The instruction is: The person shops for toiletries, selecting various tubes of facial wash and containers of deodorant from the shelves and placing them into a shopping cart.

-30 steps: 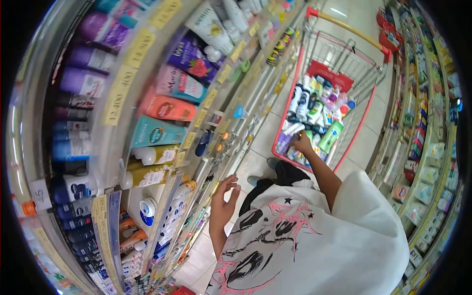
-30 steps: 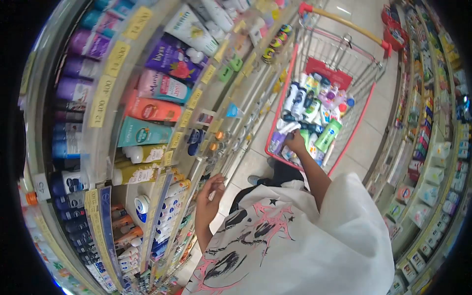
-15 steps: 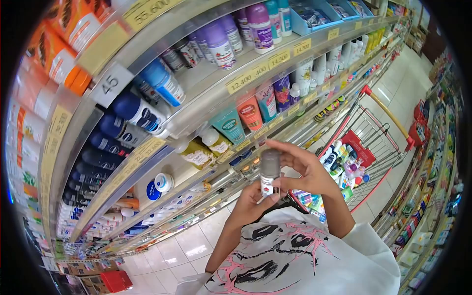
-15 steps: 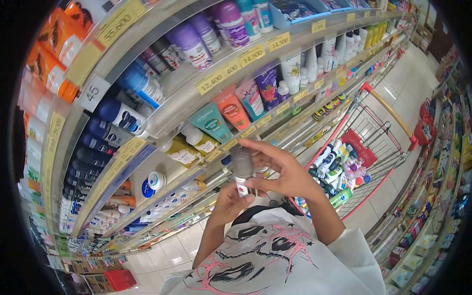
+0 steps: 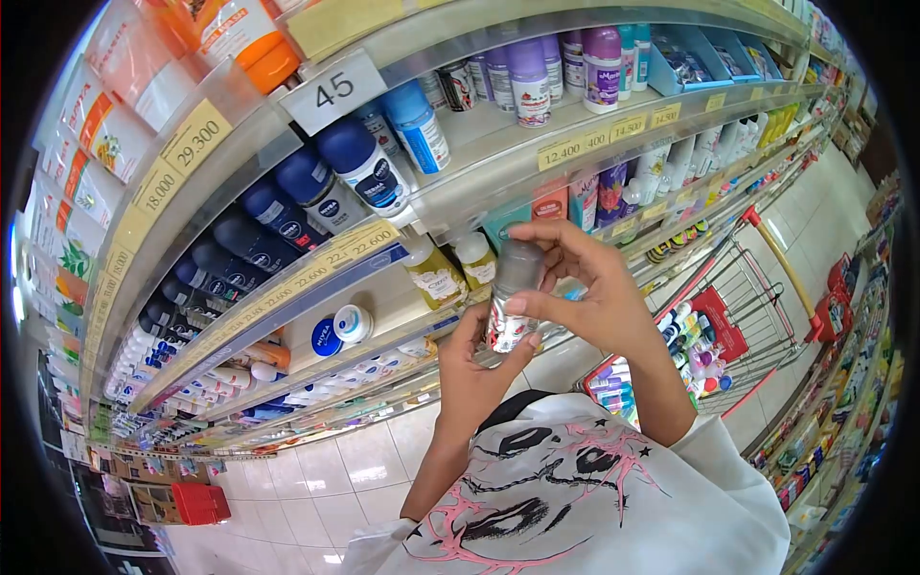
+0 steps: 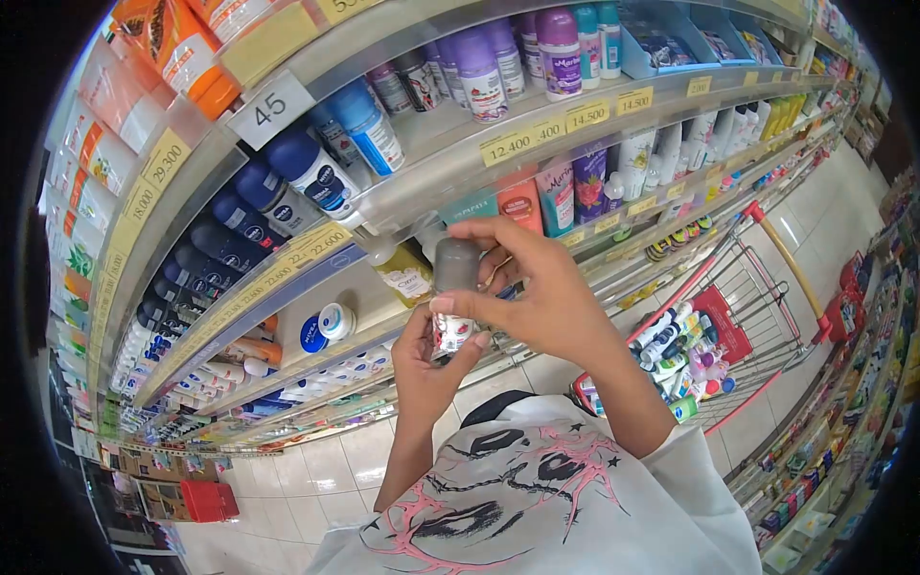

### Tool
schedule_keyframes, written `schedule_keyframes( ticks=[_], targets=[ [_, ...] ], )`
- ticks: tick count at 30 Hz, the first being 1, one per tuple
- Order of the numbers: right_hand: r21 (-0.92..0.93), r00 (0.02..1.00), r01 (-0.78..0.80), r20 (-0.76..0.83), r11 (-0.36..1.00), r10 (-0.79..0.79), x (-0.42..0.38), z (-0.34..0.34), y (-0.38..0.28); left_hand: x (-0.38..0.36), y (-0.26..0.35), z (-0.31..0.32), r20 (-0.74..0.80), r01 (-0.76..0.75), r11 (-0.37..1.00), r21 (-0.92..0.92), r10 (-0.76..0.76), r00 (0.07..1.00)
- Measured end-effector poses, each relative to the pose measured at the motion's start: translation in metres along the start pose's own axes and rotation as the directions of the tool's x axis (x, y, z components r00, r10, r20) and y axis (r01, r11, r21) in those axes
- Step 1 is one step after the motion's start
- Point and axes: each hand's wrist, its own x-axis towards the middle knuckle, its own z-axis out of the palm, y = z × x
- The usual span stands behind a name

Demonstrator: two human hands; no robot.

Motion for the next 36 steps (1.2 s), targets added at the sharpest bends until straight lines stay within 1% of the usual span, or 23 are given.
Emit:
schedule_keyframes(
  ticks=[2,3,4,5,6,7,8,9,11,12,14,16,18,20,22,24,26,27,29,32,33,35,36],
  targets=[
    [-0.194,0.998,0.062,0.042,0.979,-0.055,0.008,-0.003,-0.003,0.003,0.001,0.002,-0.082,-0.118,0.99,0.073,0.124,0.989],
    [-0.227,0.994,0.106,0.03,0.968,-0.101,0.01,-0.003,-0.014,0.006,-0.004,0.002,-0.092,-0.175,0.983,0.052,0.179,0.98],
    [-0.229,0.993,0.117,0.033,0.966,-0.112,0.015,-0.004,-0.021,0.007,-0.007,0.0,-0.094,-0.186,0.981,0.054,0.19,0.977],
    [-0.293,0.946,0.281,-0.078,0.914,-0.316,0.021,-0.006,-0.028,0.006,-0.01,-0.002,-0.061,-0.172,0.983,0.069,0.176,0.983],
    [-0.371,0.844,0.422,-0.172,0.827,-0.507,0.028,-0.008,-0.034,0.006,-0.014,-0.004,-0.028,-0.157,0.984,0.085,0.16,0.987],
    [-0.373,0.841,0.43,-0.167,0.822,-0.515,0.035,-0.011,-0.043,0.005,-0.019,-0.007,0.018,-0.129,0.988,0.091,0.127,0.992],
    [-0.456,0.76,0.48,-0.21,0.75,-0.615,0.042,-0.014,-0.051,0.004,-0.02,-0.008,0.017,-0.136,0.987,0.089,0.135,0.991],
    [-0.538,0.666,0.514,-0.241,0.668,-0.706,0.049,-0.017,-0.056,0.003,-0.021,-0.008,0.082,-0.107,0.987,0.12,0.098,0.992],
    [-0.513,0.659,0.53,-0.251,0.675,-0.709,0.066,-0.016,-0.056,0.001,-0.016,-0.008,0.187,-0.082,0.982,0.169,0.049,0.981],
    [-0.486,0.654,0.544,-0.264,0.684,-0.708,0.076,-0.013,-0.054,0.001,-0.017,-0.007,0.184,-0.087,0.982,0.167,0.056,0.981],
    [-0.513,0.649,0.532,-0.264,0.674,-0.713,0.089,-0.006,-0.046,-0.002,-0.02,-0.006,0.291,-0.092,0.985,0.148,0.046,0.956],
    [-0.492,0.723,0.47,-0.262,0.733,-0.639,0.098,0.0,-0.038,-0.004,-0.017,-0.007,0.313,-0.107,0.975,0.197,0.04,0.949],
    [-0.523,0.712,0.467,-0.255,0.713,-0.654,0.11,-0.001,-0.028,-0.006,-0.019,-0.009,0.394,-0.095,0.967,0.237,-0.006,0.919],
    [-0.592,0.752,0.406,-0.217,0.696,-0.623,0.12,-0.005,-0.024,-0.007,-0.025,-0.011,0.399,-0.109,0.97,0.217,0.014,0.917],
    [-0.624,0.757,0.392,-0.198,0.675,-0.623,0.126,-0.005,-0.028,-0.009,-0.025,-0.012,0.41,-0.07,0.969,0.236,-0.034,0.911],
    [-0.656,0.765,0.376,-0.179,0.654,-0.619,0.128,-0.003,-0.031,-0.01,-0.03,-0.013,0.411,-0.066,0.97,0.234,-0.037,0.911],
    [-0.77,0.784,0.265,-0.178,0.581,-0.594,0.129,0.001,-0.032,-0.01,-0.03,-0.013,0.412,-0.058,0.972,0.228,-0.042,0.91],
    [-0.77,0.786,0.263,-0.178,0.581,-0.592,0.13,0.001,-0.031,-0.009,-0.027,-0.012,0.416,-0.056,0.969,0.241,-0.052,0.908],
    [-0.921,0.656,0.244,-0.073,0.303,-0.751,0.134,0.001,-0.03,-0.01,-0.027,-0.011,0.42,-0.051,0.966,0.253,-0.063,0.905],
    [-0.953,0.644,0.191,-0.059,0.235,-0.763,0.14,-0.002,-0.028,-0.012,-0.029,-0.01,0.427,-0.023,0.969,0.244,-0.086,0.9],
    [-0.952,0.645,0.191,-0.06,0.237,-0.762,0.141,-0.003,-0.028,-0.012,-0.029,-0.01,0.429,-0.027,0.967,0.252,-0.087,0.899],
    [-0.968,0.673,0.175,-0.016,0.181,-0.739,0.141,-0.005,-0.028,-0.012,-0.029,-0.011,0.43,-0.029,0.966,0.258,-0.088,0.898],
    [-0.968,0.676,0.176,-0.016,0.181,-0.737,0.141,-0.005,-0.03,-0.012,-0.03,-0.011,0.431,-0.038,0.969,0.245,-0.073,0.899]
  ],
)
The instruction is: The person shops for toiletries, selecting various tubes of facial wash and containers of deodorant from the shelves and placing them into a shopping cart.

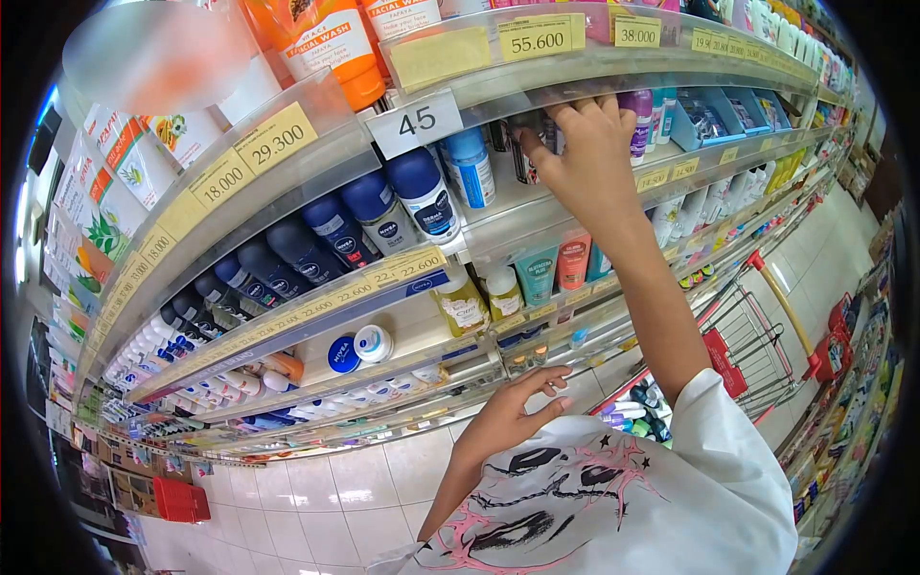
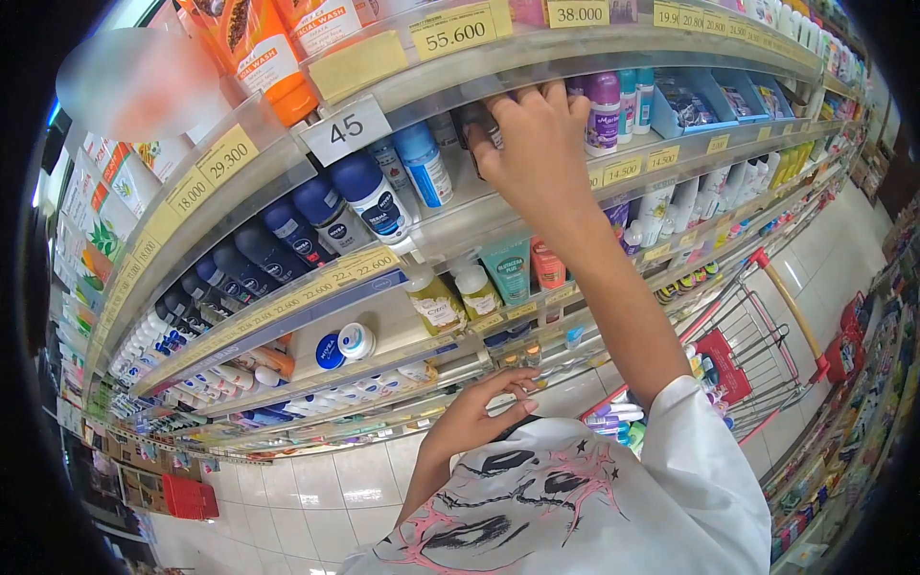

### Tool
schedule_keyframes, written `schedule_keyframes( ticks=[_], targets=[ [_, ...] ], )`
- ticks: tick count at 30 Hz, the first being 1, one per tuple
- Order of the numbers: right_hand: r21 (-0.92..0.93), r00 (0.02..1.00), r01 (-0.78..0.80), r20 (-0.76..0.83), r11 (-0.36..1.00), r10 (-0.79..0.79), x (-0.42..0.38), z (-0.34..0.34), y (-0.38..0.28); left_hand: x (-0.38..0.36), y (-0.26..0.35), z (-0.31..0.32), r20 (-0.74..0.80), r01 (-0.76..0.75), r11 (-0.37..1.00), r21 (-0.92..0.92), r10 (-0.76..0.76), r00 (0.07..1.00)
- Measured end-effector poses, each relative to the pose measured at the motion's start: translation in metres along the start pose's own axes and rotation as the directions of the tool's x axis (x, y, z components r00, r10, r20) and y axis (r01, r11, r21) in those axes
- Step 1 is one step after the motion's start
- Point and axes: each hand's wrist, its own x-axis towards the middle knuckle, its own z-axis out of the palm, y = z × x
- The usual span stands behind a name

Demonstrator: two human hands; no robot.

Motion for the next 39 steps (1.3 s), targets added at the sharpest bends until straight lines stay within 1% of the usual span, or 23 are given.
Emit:
schedule_keyframes(
  ticks=[12,14,16,17,18,20,21,22,23,24,25,27,28,29,30,31,32,33,34,35,37,38,39],
  targets=[
    [-0.055,0.998,-0.026,0.047,0.998,0.029,-0.005,0.0,0.008,-0.004,-0.012,0.003,-0.021,-0.044,0.998,-0.047,0.043,0.999],
    [0.079,0.998,-0.018,0.055,0.997,0.014,-0.013,-0.009,0.008,-0.004,-0.015,0.004,-0.034,-0.052,0.996,-0.071,0.05,0.998],
    [0.203,0.974,0.178,-0.175,0.963,-0.143,-0.027,-0.026,0.012,-0.007,-0.019,0.002,-0.035,-0.011,1.0,0.005,0.012,0.999],
    [0.354,0.983,0.159,-0.143,0.921,-0.115,-0.038,-0.039,0.025,-0.012,-0.021,0.001,-0.043,0.015,1.0,0.004,-0.014,0.999],
    [0.341,0.992,0.098,-0.107,0.935,-0.065,-0.052,-0.056,0.036,-0.014,-0.023,-0.001,-0.058,0.034,0.999,0.007,-0.034,0.998],
    [0.484,0.981,0.164,0.008,0.859,-0.192,-0.081,-0.091,0.061,-0.026,-0.033,-0.004,-0.083,0.179,0.982,-0.066,-0.185,0.979],
    [0.41,0.988,0.005,0.139,0.912,-0.067,-0.104,-0.098,0.074,-0.032,-0.042,-0.003,-0.096,0.244,0.958,-0.152,-0.26,0.961],
    [0.374,0.937,-0.243,0.328,0.895,0.118,-0.13,-0.114,0.093,-0.038,-0.053,-0.002,-0.111,0.303,0.924,-0.234,-0.334,0.936],
    [0.298,0.82,-0.472,0.494,0.83,0.289,-0.159,-0.132,0.114,-0.046,-0.067,-0.001,-0.125,0.349,0.908,-0.232,-0.383,0.915],
    [0.188,0.742,-0.601,0.494,0.777,0.453,-0.192,-0.14,0.132,-0.052,-0.077,0.0,-0.098,0.373,0.901,-0.223,-0.401,0.911],
    [0.078,0.64,-0.715,0.474,0.695,0.605,-0.231,-0.145,0.15,-0.059,-0.087,0.0,-0.087,0.449,0.891,-0.067,-0.454,0.887],
    [-0.397,0.494,-0.645,0.435,0.653,0.753,-0.326,-0.157,0.182,-0.074,-0.11,-0.002,-0.03,0.495,0.853,0.164,-0.497,0.867],
    [-0.39,0.472,-0.661,0.448,0.641,0.759,-0.394,-0.166,0.191,-0.077,-0.112,-0.003,-0.005,0.508,0.843,0.176,-0.516,0.857],
    [-0.543,0.348,-0.643,0.42,0.54,0.838,-0.45,-0.174,0.184,-0.078,-0.114,-0.002,0.052,0.541,0.785,0.302,-0.581,0.812],
    [-0.598,0.193,-0.671,0.43,0.438,0.882,-0.53,-0.183,0.18,-0.078,-0.117,-0.002,0.097,0.55,0.719,0.425,-0.64,0.762],
    [-0.789,-0.255,-0.551,0.47,0.272,0.845,-0.563,-0.187,0.167,-0.08,-0.123,-0.003,0.122,0.561,0.704,0.435,-0.664,0.738],
    [-0.818,-0.562,-0.531,0.536,0.221,0.63,-0.567,-0.189,0.152,-0.076,-0.122,-0.002,0.13,0.557,0.703,0.443,-0.665,0.735],
    [-0.726,-0.431,-0.636,0.617,0.264,0.658,-0.623,-0.194,0.127,-0.071,-0.119,-0.001,0.104,0.579,0.699,0.42,-0.671,0.734],
    [-0.644,-0.34,-0.736,0.617,0.207,0.709,-0.647,-0.187,0.099,-0.068,-0.118,-0.001,0.079,0.6,0.695,0.396,-0.677,0.732],
    [-0.593,-0.372,-0.802,0.587,0.069,0.719,-0.643,-0.18,0.077,-0.069,-0.126,-0.002,0.08,0.595,0.723,0.353,-0.656,0.75],
    [-0.569,-0.345,-0.821,0.558,0.045,0.755,-0.653,-0.16,0.048,-0.061,-0.122,0.0,0.074,0.591,0.727,0.35,-0.65,0.756],
    [-0.482,-0.224,-0.874,0.525,0.07,0.821,-0.673,-0.146,0.037,-0.056,-0.119,0.003,0.064,0.586,0.734,0.344,-0.641,0.765],
    [-0.421,-0.3,-0.903,0.47,-0.087,0.83,-0.67,-0.133,0.032,-0.051,-0.116,0.006,0.068,0.594,0.723,0.353,-0.653,0.754]
  ],
)
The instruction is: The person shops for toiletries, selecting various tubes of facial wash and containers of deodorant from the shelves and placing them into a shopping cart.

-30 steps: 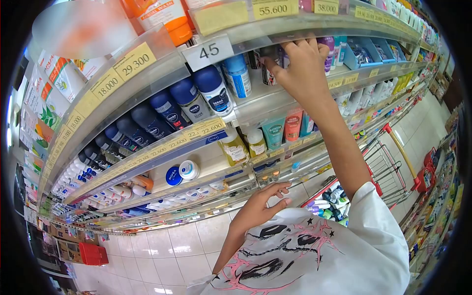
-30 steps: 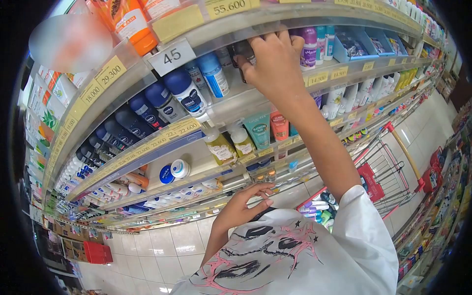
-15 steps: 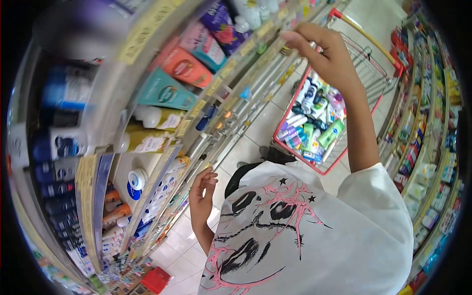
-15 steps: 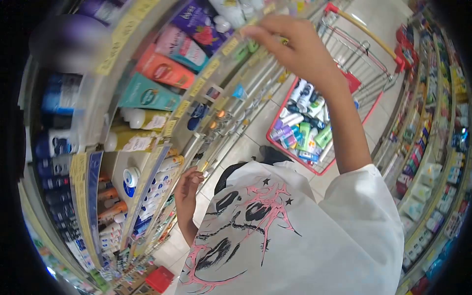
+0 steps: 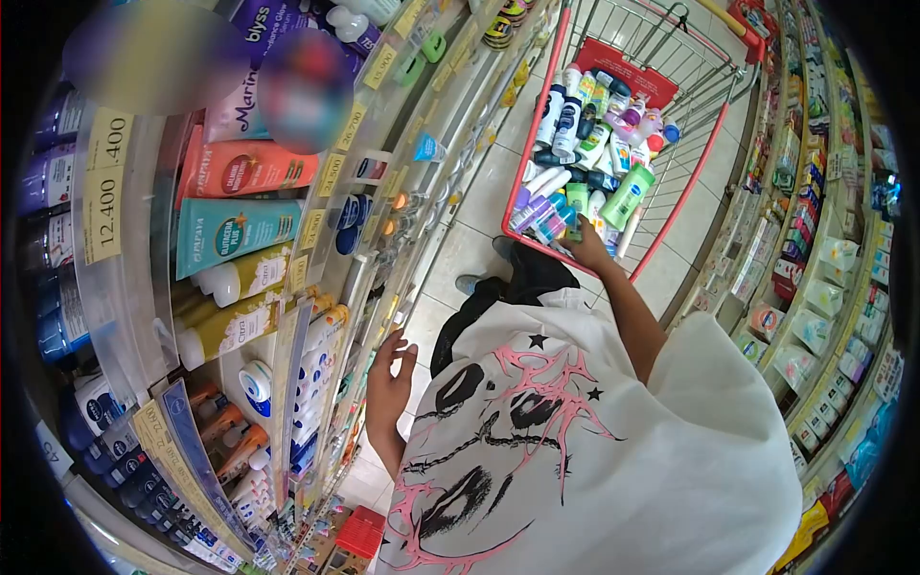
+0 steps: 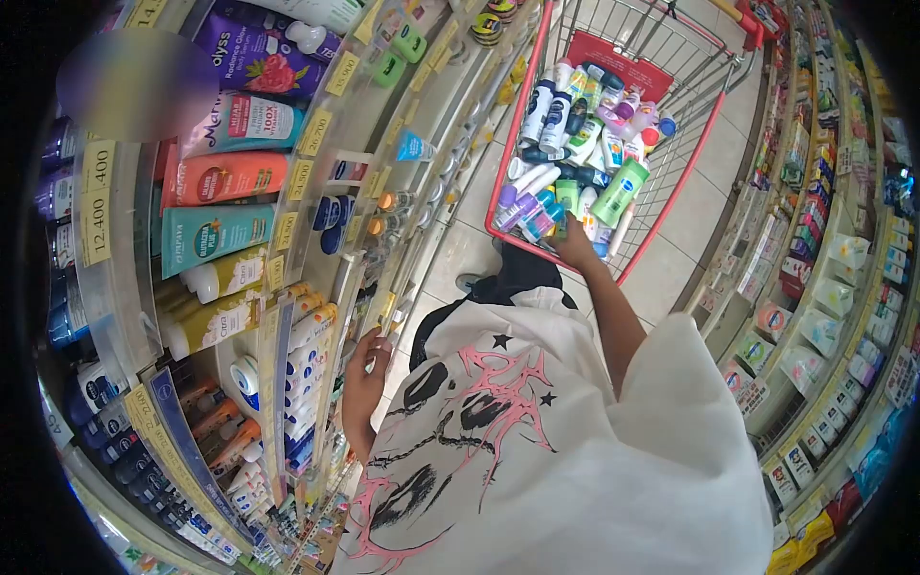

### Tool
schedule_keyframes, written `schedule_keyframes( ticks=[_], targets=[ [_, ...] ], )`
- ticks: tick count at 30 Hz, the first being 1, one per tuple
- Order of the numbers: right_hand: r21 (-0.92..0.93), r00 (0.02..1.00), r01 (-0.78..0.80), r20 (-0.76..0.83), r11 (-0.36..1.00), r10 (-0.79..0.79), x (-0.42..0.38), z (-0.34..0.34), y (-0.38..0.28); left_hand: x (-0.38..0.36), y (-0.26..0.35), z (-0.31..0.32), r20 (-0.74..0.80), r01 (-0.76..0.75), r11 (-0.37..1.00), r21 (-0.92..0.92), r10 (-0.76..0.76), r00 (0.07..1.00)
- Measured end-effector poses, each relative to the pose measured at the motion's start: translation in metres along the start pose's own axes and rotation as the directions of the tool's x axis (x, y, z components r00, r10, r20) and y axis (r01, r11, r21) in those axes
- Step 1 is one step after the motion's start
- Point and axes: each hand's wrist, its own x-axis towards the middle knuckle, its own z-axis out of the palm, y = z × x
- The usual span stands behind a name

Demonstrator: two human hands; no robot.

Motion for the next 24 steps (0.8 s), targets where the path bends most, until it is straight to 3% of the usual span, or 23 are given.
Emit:
schedule_keyframes(
  ticks=[1,3,4,6,9,14,17,19,20,23,24],
  targets=[
    [0.003,1.0,-0.002,0.001,1.0,0.002,0.008,0.013,0.004,0.001,0.003,0.002,0.001,0.001,1.0,0.003,-0.001,1.0],
    [0.121,0.979,-0.021,-0.201,0.992,0.045,0.031,0.043,0.009,0.001,0.009,0.005,0.007,-0.05,0.998,0.029,0.05,0.999],
    [0.125,0.98,-0.018,-0.196,0.992,0.043,0.031,0.042,-0.01,0.0,0.013,0.007,0.005,-0.057,0.998,0.039,0.057,0.998],
    [0.076,0.918,-0.337,-0.193,0.938,0.346,0.033,0.033,-0.046,-0.002,0.015,0.01,-0.002,-0.075,0.996,0.043,0.076,0.997],
    [-0.004,0.921,-0.376,-0.116,0.927,0.373,0.048,0.032,-0.039,-0.004,0.02,0.013,-0.004,-0.077,0.997,0.019,0.077,0.997],
    [-0.038,0.971,-0.103,-0.221,0.994,0.093,0.034,0.003,-0.049,-0.006,0.028,0.016,-0.041,-0.114,0.992,-0.051,0.112,0.993],
    [0.269,0.979,0.107,-0.199,0.957,-0.054,0.018,-0.028,-0.086,-0.002,0.037,0.016,-0.051,-0.176,0.98,-0.096,0.172,0.984],
    [0.473,0.952,0.292,-0.225,0.831,-0.206,-0.006,-0.051,-0.146,0.004,0.044,0.016,-0.074,-0.232,0.964,-0.127,0.224,0.972],
    [0.687,0.977,0.191,-0.064,0.701,-0.203,-0.028,-0.071,-0.193,0.006,0.054,0.014,-0.06,-0.286,0.938,-0.194,0.28,0.958],
    [0.663,0.852,0.262,0.182,0.701,-0.491,-0.055,-0.105,-0.27,0.017,0.077,0.012,-0.037,-0.391,0.851,-0.35,0.404,0.914],
    [0.71,0.796,0.289,0.195,0.643,-0.573,-0.064,-0.109,-0.293,0.019,0.087,0.009,-0.018,-0.408,0.822,-0.397,0.438,0.899]
  ],
)
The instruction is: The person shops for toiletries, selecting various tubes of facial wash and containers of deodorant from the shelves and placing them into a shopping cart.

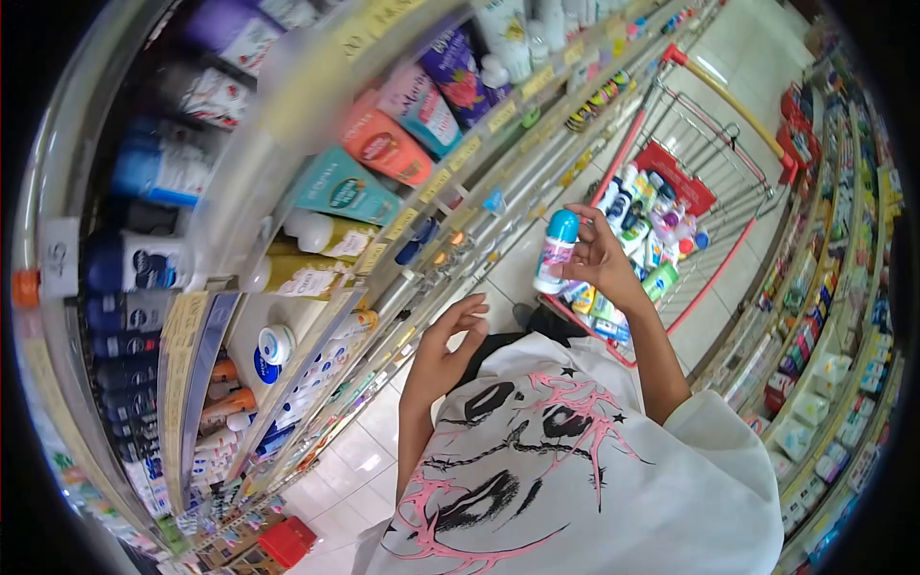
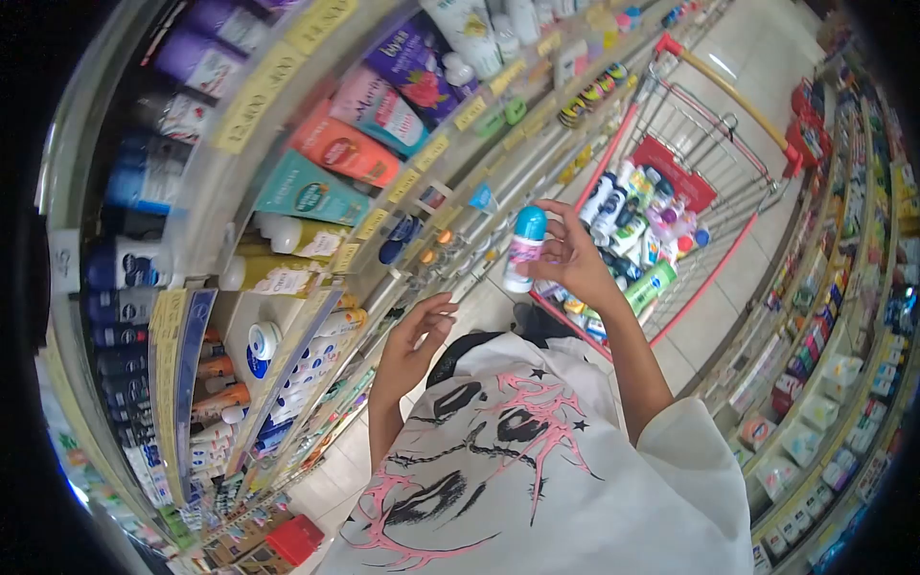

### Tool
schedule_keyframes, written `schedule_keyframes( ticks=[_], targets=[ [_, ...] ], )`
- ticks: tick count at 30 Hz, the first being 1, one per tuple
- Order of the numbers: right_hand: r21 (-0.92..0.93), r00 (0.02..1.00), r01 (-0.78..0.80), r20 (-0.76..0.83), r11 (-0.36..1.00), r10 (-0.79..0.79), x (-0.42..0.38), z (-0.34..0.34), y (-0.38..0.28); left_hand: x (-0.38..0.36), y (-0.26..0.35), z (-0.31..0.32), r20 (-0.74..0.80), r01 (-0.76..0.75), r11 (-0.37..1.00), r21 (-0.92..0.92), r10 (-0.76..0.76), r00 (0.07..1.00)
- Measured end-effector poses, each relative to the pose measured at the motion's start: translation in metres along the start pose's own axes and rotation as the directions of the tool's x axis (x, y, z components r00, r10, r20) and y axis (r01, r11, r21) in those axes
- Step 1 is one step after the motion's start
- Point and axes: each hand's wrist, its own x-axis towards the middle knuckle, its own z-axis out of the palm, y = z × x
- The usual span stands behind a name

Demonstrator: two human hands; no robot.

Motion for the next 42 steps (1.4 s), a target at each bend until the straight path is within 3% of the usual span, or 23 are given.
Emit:
schedule_keyframes(
  ticks=[3,5,7,9,11,13,17,20,22,23,25,29,33,35,37,42],
  targets=[
    [0.122,0.977,0.07,0.192,0.99,-0.093,0.008,0.043,-0.056,0.012,0.025,0.004,0.079,-0.056,0.992,-0.113,0.066,0.995],
    [0.162,0.943,0.094,0.301,0.982,-0.14,0.013,0.06,-0.072,0.012,0.033,0.01,0.032,-0.112,0.974,-0.195,0.121,0.992],
    [0.138,0.919,0.13,0.355,0.982,-0.171,0.014,0.074,-0.082,0.012,0.037,0.013,-0.026,-0.205,0.893,-0.401,0.212,0.977],
    [0.131,0.912,0.146,0.366,0.981,-0.184,0.011,0.087,-0.089,0.008,0.04,0.011,-0.107,-0.248,0.886,-0.393,0.224,0.969],
    [0.012,0.882,0.328,0.355,0.945,-0.31,0.014,0.093,-0.083,0.005,0.035,0.008,-0.153,-0.256,0.877,-0.406,0.212,0.965],
    [-0.119,0.898,0.334,0.343,0.935,-0.277,0.014,0.098,-0.092,0.0,0.039,0.005,-0.218,-0.251,0.903,-0.347,0.183,0.959],
    [-0.188,0.928,0.278,0.306,0.942,-0.213,0.016,0.115,-0.105,-0.004,0.04,0.001,-0.303,-0.274,0.949,-0.156,0.218,0.928],
    [-0.263,0.928,0.317,0.284,0.911,-0.241,0.014,0.128,-0.13,-0.001,0.045,0.003,-0.355,-0.374,0.906,-0.199,0.289,0.889],
    [-0.306,0.828,0.55,0.321,0.777,-0.459,0.018,0.132,-0.147,-0.003,0.049,0.002,-0.398,-0.435,0.864,-0.254,0.317,0.861],
    [-0.307,0.825,0.555,0.322,0.773,-0.465,0.021,0.133,-0.159,-0.005,0.049,0.0,-0.38,-0.414,0.879,-0.236,0.308,0.872],
    [-0.267,0.593,0.801,0.228,0.536,-0.772,0.03,0.135,-0.19,-0.007,0.046,-0.002,-0.36,-0.402,0.89,-0.215,0.31,0.88],
    [-0.254,0.306,0.92,-0.014,0.299,-0.952,0.051,0.139,-0.249,-0.01,0.039,-0.002,-0.264,-0.33,0.938,-0.109,0.293,0.919],
    [-0.396,0.271,0.876,-0.073,0.277,-0.96,0.083,0.128,-0.282,-0.012,0.041,0.0,-0.223,-0.33,0.938,-0.101,0.302,0.927],
    [-0.325,0.34,0.879,-0.082,0.348,-0.937,0.105,0.122,-0.285,-0.012,0.039,-0.001,-0.179,-0.317,0.945,-0.084,0.299,0.938],
    [-0.385,0.313,0.868,-0.069,0.315,-0.947,0.121,0.12,-0.285,-0.013,0.037,0.0,-0.18,-0.317,0.945,-0.082,0.298,0.937],
    [-0.436,0.416,0.814,-0.026,0.385,-0.909,0.144,0.119,-0.278,-0.013,0.037,-0.002,-0.194,-0.308,0.946,-0.099,0.285,0.939]
  ],
)
